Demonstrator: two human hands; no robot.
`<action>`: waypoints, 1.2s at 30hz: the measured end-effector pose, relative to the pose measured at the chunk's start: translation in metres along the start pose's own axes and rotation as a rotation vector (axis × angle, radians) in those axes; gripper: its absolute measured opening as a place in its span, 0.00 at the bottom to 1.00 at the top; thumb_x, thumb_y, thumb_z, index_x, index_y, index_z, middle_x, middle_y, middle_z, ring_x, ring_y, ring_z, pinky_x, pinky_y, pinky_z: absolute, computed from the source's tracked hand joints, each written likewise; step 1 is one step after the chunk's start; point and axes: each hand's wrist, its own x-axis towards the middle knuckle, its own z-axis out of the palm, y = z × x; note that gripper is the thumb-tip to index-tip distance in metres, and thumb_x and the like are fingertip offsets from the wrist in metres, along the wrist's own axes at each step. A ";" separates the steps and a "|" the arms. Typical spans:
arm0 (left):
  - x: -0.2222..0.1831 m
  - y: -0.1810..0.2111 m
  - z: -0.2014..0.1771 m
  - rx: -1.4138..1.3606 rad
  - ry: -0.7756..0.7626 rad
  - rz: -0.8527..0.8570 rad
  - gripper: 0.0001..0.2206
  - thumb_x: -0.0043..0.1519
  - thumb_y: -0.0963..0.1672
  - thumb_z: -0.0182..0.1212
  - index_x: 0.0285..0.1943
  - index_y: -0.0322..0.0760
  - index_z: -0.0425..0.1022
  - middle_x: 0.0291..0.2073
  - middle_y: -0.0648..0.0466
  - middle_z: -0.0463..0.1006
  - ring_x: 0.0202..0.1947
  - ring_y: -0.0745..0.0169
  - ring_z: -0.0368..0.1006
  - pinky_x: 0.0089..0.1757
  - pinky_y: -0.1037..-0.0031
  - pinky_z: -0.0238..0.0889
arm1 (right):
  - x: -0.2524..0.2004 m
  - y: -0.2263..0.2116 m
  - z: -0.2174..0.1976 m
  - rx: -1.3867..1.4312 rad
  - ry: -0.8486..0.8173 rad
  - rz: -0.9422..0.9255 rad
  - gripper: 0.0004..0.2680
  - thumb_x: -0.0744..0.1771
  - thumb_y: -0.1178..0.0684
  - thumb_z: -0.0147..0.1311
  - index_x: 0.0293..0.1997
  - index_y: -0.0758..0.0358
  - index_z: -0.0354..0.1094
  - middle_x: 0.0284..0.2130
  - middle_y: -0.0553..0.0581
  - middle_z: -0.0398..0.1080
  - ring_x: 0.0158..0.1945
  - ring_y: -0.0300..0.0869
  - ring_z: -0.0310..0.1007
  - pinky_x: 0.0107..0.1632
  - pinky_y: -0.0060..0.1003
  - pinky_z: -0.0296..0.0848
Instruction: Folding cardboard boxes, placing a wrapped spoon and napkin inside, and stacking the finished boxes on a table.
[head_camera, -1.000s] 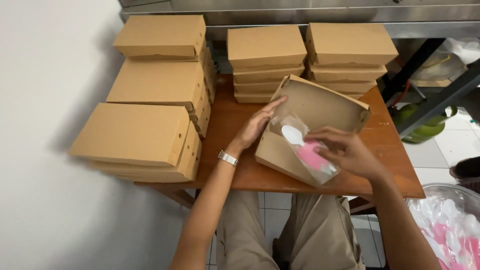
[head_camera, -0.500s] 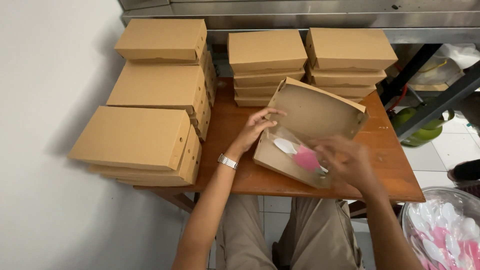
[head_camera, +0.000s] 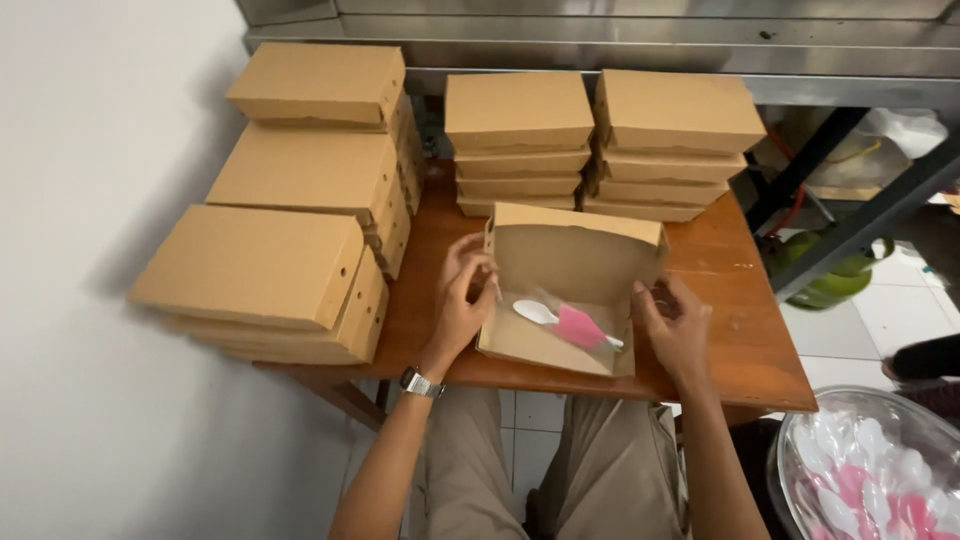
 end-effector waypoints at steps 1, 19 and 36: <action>0.000 0.015 -0.006 0.011 0.008 -0.007 0.07 0.61 0.37 0.59 0.46 0.38 0.73 0.62 0.39 0.66 0.57 0.34 0.69 0.56 0.48 0.61 | 0.001 0.003 0.001 0.009 -0.012 -0.002 0.08 0.69 0.54 0.65 0.38 0.68 0.71 0.28 0.65 0.73 0.35 0.53 0.79 0.39 0.43 0.78; -0.006 0.047 -0.018 -0.113 0.194 -0.387 0.14 0.63 0.45 0.64 0.57 0.38 0.79 0.37 0.38 0.83 0.37 0.45 0.82 0.37 0.61 0.77 | -0.008 0.017 0.018 0.158 0.028 -0.026 0.02 0.69 0.66 0.57 0.43 0.70 0.74 0.33 0.64 0.75 0.42 0.54 0.79 0.42 0.47 0.81; -0.002 0.037 -0.041 -0.050 -0.117 -0.345 0.15 0.64 0.37 0.57 0.57 0.45 0.77 0.49 0.47 0.82 0.51 0.46 0.78 0.46 0.61 0.74 | -0.004 -0.005 0.009 0.117 -0.184 -0.046 0.17 0.63 0.70 0.57 0.54 0.57 0.78 0.42 0.59 0.71 0.50 0.53 0.76 0.49 0.45 0.79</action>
